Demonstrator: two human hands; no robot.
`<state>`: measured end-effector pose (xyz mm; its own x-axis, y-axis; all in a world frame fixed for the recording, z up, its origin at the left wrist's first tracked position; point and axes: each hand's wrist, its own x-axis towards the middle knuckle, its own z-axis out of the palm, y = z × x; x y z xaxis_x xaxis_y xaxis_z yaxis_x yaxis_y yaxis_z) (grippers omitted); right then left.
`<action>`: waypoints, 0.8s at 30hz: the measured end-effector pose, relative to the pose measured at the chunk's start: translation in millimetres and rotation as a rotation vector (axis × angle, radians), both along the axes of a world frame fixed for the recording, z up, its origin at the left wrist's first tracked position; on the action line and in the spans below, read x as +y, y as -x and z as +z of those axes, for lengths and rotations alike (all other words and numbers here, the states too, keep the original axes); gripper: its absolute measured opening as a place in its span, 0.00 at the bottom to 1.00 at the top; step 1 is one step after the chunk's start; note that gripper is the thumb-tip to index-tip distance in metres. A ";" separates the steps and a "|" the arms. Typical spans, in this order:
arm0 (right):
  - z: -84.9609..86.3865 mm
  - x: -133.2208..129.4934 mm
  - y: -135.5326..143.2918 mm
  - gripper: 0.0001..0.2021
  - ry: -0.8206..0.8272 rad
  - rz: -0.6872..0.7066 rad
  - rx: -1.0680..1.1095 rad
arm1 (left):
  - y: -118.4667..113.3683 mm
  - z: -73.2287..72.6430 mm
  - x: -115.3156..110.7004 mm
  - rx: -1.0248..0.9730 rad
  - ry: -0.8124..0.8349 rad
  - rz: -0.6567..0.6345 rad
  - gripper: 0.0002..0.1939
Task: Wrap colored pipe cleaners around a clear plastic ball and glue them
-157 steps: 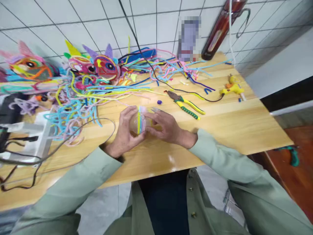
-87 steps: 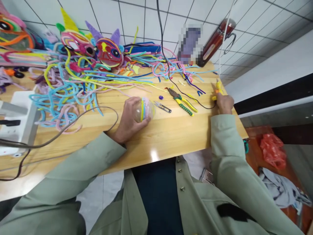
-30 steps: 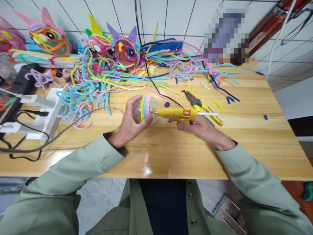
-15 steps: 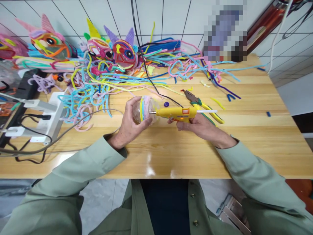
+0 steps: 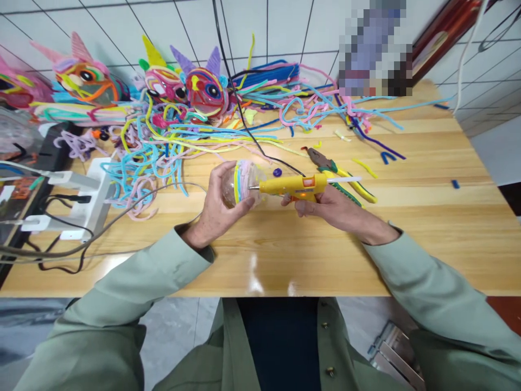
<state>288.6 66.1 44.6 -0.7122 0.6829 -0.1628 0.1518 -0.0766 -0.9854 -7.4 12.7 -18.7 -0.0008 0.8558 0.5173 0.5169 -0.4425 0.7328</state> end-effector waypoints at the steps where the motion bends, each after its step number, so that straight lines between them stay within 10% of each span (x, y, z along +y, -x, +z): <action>1: 0.1 0.1 -0.2 0.19 0.000 -0.002 -0.008 | 0.5 -0.1 -0.2 0.002 0.006 0.001 0.43; 24: -2.2 2.0 -0.5 0.20 -0.007 -0.042 -0.034 | 2.9 2.5 -0.8 0.060 -0.036 0.015 0.41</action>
